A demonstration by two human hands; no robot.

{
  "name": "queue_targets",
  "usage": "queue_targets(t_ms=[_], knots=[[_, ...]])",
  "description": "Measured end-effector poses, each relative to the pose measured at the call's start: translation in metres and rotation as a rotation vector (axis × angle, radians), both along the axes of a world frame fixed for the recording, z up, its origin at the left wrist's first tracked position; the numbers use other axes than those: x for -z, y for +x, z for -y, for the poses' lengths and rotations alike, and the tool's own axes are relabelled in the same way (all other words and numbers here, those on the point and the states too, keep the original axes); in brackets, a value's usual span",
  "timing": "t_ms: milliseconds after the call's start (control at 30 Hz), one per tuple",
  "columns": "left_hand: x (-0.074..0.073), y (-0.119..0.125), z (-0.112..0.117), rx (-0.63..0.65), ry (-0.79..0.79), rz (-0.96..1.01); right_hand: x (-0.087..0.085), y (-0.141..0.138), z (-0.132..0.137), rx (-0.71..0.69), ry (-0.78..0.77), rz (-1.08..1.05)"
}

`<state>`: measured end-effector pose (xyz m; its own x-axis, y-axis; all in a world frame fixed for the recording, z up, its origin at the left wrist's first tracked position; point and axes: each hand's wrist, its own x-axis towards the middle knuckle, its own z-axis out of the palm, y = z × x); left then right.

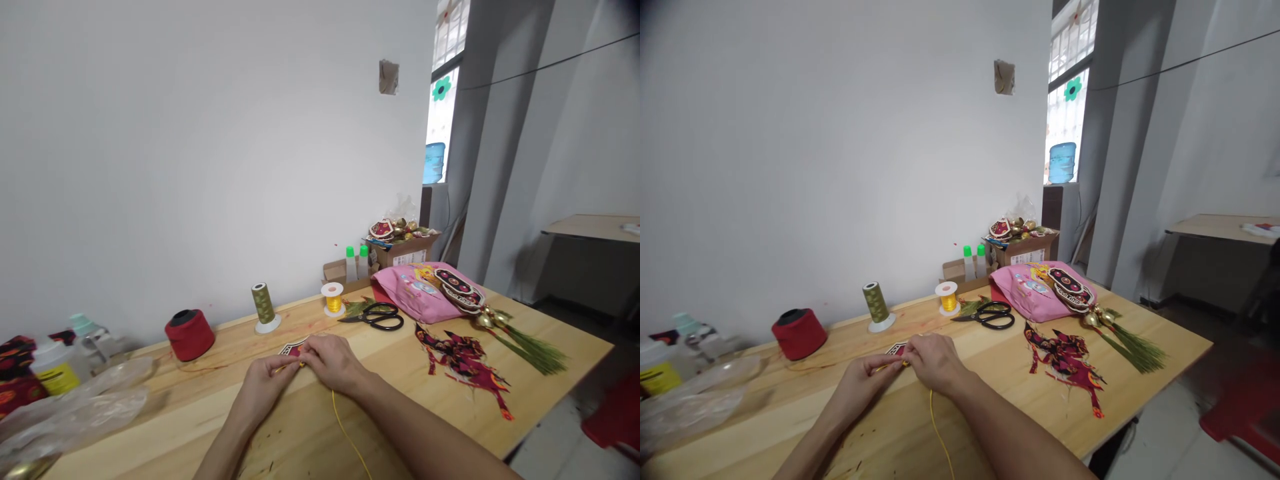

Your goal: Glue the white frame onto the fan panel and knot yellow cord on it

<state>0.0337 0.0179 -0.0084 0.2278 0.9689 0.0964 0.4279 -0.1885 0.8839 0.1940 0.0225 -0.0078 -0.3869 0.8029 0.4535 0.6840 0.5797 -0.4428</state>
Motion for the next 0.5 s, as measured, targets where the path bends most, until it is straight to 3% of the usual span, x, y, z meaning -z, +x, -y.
queue_targets(t_ms=[167, 500], knots=[[0.0047, -0.0036, -0.0044, 0.012, -0.010, -0.022, 0.0020, -0.0013, 0.0016, -0.001, 0.040, 0.025], [0.0027, -0.0049, -0.0007, 0.040, -0.069, 0.024, 0.0034, -0.0009, -0.0010, 0.076, -0.056, 0.011]])
